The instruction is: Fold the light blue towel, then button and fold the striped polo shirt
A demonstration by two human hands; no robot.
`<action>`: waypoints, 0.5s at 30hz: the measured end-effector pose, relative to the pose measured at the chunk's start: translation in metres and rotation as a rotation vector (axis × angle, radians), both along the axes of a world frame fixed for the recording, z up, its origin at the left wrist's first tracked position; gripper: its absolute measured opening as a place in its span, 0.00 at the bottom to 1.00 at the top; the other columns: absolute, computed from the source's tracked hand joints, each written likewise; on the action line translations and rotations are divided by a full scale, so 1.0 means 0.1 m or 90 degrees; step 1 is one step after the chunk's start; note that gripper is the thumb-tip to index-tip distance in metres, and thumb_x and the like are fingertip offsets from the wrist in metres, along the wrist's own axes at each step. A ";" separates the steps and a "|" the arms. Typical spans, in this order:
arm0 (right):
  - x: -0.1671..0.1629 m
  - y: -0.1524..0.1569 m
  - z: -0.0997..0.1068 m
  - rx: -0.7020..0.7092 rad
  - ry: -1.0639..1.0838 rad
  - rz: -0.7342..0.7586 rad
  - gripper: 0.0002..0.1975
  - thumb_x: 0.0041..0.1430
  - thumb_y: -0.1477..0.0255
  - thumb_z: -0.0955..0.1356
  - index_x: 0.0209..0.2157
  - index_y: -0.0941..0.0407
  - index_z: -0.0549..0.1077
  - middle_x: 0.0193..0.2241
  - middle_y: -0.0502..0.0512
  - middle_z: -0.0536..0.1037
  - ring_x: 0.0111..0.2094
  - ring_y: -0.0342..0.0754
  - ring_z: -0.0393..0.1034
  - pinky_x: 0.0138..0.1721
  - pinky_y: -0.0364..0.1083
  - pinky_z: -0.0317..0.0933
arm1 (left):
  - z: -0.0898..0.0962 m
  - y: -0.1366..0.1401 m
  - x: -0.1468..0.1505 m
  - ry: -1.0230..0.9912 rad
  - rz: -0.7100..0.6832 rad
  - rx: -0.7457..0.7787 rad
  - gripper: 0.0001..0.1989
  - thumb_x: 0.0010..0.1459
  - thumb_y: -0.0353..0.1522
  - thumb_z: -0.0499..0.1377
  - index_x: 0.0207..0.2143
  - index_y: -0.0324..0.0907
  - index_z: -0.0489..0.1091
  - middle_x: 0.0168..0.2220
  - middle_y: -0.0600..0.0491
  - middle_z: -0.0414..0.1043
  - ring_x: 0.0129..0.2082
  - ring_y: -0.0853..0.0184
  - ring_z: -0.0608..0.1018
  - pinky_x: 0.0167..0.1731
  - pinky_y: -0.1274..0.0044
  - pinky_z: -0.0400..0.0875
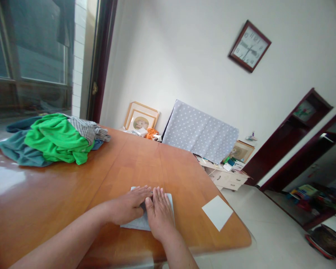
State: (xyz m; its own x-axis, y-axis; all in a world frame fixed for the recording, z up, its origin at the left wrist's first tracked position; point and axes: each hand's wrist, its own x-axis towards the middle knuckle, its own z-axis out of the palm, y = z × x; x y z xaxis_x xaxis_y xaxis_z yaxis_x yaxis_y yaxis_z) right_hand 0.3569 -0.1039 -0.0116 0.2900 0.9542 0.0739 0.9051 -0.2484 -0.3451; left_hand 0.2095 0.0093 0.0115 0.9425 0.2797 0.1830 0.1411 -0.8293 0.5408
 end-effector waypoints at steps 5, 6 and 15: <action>-0.02 -0.02 -0.01 -0.007 -0.045 0.011 0.42 0.69 0.47 0.48 0.70 0.65 0.49 0.70 0.63 0.46 0.72 0.55 0.35 0.70 0.57 0.34 | 0.07 0.29 -0.11 -0.154 0.145 -0.222 0.21 0.52 0.28 0.50 0.48 0.42 0.71 0.49 0.50 0.77 0.49 0.62 0.77 0.51 0.71 0.71; -0.02 -0.02 -0.01 -0.008 -0.050 0.012 0.42 0.69 0.47 0.48 0.70 0.65 0.48 0.70 0.62 0.46 0.72 0.55 0.35 0.70 0.57 0.34 | 0.06 0.34 -0.10 -0.172 0.185 -0.250 0.19 0.52 0.28 0.49 0.46 0.41 0.71 0.45 0.50 0.78 0.45 0.63 0.78 0.47 0.71 0.72; -0.03 -0.01 -0.02 -0.015 -0.066 0.007 0.42 0.68 0.47 0.49 0.70 0.66 0.49 0.70 0.64 0.48 0.72 0.55 0.36 0.70 0.57 0.34 | -0.08 0.56 -0.08 -0.115 0.332 -0.248 0.12 0.49 0.25 0.52 0.35 0.39 0.72 0.32 0.51 0.75 0.33 0.66 0.74 0.31 0.77 0.65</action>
